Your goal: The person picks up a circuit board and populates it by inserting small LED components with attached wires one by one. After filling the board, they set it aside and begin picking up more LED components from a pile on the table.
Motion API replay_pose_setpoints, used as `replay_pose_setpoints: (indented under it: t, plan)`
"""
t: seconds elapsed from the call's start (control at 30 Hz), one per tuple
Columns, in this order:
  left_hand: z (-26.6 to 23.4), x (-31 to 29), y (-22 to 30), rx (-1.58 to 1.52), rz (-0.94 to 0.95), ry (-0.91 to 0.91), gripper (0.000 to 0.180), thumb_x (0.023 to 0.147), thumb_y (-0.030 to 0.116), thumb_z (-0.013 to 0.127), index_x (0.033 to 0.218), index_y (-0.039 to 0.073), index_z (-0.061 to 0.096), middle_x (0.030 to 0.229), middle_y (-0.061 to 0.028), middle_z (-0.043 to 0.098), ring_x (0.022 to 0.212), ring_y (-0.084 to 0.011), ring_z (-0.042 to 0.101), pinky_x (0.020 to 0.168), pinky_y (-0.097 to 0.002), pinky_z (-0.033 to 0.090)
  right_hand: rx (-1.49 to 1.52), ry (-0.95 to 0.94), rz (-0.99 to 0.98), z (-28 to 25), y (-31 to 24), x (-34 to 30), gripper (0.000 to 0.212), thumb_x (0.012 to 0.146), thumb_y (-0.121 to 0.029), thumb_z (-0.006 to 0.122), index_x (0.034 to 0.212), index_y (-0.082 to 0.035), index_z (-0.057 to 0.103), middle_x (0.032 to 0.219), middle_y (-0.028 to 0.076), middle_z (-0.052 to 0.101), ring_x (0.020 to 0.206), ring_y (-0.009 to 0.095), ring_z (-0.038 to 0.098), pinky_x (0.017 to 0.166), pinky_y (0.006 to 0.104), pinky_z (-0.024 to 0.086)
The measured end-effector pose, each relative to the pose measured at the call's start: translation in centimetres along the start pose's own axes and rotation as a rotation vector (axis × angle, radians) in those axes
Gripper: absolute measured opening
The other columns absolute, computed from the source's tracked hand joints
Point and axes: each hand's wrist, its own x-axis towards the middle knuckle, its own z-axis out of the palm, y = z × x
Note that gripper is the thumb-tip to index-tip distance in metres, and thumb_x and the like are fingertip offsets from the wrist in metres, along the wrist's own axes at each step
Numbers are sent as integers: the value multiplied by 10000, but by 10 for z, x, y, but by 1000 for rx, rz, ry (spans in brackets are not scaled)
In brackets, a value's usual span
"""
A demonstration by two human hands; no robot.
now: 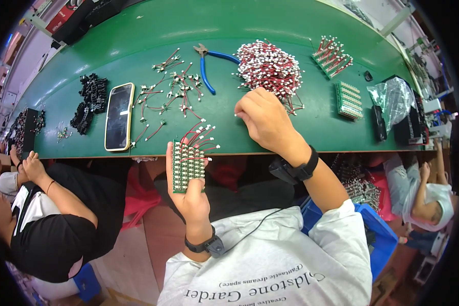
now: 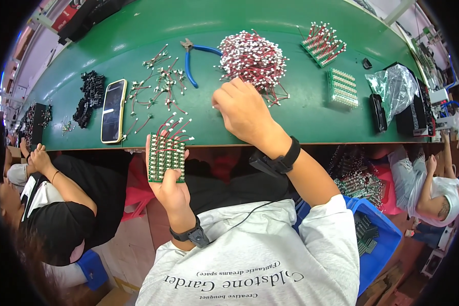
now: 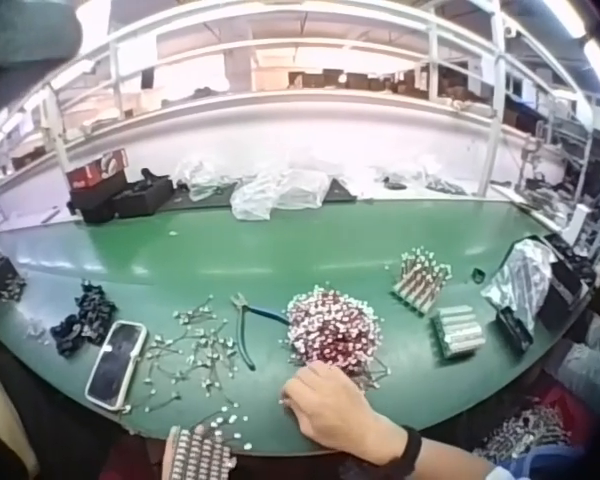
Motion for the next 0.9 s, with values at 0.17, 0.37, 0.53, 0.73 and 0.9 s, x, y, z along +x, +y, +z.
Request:
replay_pose_setpoints:
  t: [0.17,0.37,0.53,0.73,0.9]
  plan:
    - [-3,3,-2,-67,-19,4,838,661,-116,391,1492,-47,302,1297,-224,537,1143,-340,606,910,-491,568,524,145,217,-8,-22,13,68,894,34,602,950,3,579,791,86,579,678,193,548,632,302,447]
    - [-1,2,-3,-118,-38,24,833,676,-120,405,1498,-41,293,1307,-224,532,1122,-320,612,895,-444,567,811,-114,299,-17,-63,-3,92,878,-18,641,963,5,615,845,55,582,675,100,526,610,251,436]
    - [0,-3,-8,-52,-28,8,792,702,-132,404,1485,-42,323,1243,-168,574,1052,-219,621,815,-322,545,639,2,101,2,-90,-11,127,824,33,660,939,9,616,871,136,602,712,281,608,609,358,502]
    - [-7,-13,-18,101,-54,-92,629,884,-116,505,1485,-66,327,1304,-110,576,1132,-129,578,982,-258,452,585,102,97,21,-93,-9,148,801,20,677,920,7,591,843,131,599,712,303,608,591,377,510]
    - [-5,-14,-20,125,-19,-110,618,903,-103,500,1492,-64,317,1316,-110,568,1132,-127,575,989,-262,449,502,87,115,17,-94,-11,163,792,7,688,915,0,581,811,126,598,693,292,612,577,374,513]
